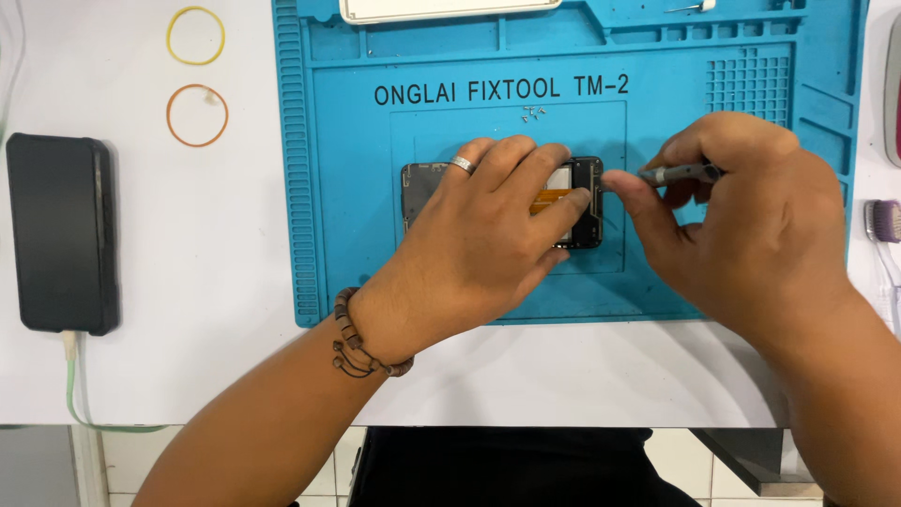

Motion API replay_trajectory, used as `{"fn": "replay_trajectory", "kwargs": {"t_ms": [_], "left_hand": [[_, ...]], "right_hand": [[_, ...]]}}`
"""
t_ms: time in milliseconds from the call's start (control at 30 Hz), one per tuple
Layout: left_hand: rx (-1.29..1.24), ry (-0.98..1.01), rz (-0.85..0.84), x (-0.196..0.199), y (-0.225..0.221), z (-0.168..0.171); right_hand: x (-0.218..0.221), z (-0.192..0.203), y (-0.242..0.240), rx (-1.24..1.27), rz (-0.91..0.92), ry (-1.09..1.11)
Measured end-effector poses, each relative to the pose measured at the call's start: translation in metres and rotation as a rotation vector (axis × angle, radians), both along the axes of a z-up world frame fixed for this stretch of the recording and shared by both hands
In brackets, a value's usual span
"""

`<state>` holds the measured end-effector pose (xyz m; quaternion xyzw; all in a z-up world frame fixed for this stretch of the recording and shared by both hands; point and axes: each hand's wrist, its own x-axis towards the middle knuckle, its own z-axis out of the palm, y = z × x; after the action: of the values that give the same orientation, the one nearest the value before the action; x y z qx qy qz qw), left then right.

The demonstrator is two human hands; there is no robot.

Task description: The person uses a screwdriver to remove screws from a disassembled smartphone placed on a blue work mat. They carefully unscrew fasteners from the phone's internal frame and place the screws on the mat, then briefly handle a white smartphone back cover.

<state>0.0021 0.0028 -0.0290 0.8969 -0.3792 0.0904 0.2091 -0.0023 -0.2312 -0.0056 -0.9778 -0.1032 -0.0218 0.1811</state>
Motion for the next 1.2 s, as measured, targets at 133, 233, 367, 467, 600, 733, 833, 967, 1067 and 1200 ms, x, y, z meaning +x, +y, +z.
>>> {"fn": "replay_trajectory", "kwargs": {"t_ms": [133, 233, 367, 467, 600, 733, 833, 967, 1067, 1200], "left_hand": [[0.007, 0.011, -0.004, 0.000, 0.000, 0.000], [-0.024, 0.000, 0.012, 0.000, -0.002, 0.000], [-0.002, -0.001, 0.000, 0.001, 0.000, 0.001], [-0.001, -0.002, 0.001, 0.000, -0.001, -0.003], [0.001, 0.029, 0.007, -0.001, -0.001, -0.001], [-0.011, 0.020, -0.004, 0.000, -0.001, 0.002], [-0.008, 0.012, -0.005, 0.000, 0.001, 0.002], [0.032, 0.015, -0.001, -0.001, 0.000, 0.001], [0.037, 0.016, -0.002, -0.001, -0.001, 0.003], [-0.101, 0.166, -0.031, 0.002, 0.005, 0.011]], "right_hand": [[-0.003, -0.022, -0.015, -0.075, 0.126, -0.301], [0.000, 0.005, -0.001, -0.148, -0.020, -0.051], [-0.001, 0.018, 0.007, 0.216, 0.232, -0.077], [-0.001, 0.000, 0.000, 0.100, 0.060, -0.015], [-0.003, -0.034, -0.019, -0.024, 0.128, -0.296], [0.002, 0.013, 0.008, 0.095, 0.093, -0.057], [0.001, 0.021, 0.011, 0.121, 0.145, 0.011], [0.003, 0.001, 0.004, 0.066, 0.056, 0.045], [0.000, -0.019, -0.007, -0.061, 0.086, -0.122], [0.002, 0.014, 0.008, 0.182, 0.298, -0.171]]}}
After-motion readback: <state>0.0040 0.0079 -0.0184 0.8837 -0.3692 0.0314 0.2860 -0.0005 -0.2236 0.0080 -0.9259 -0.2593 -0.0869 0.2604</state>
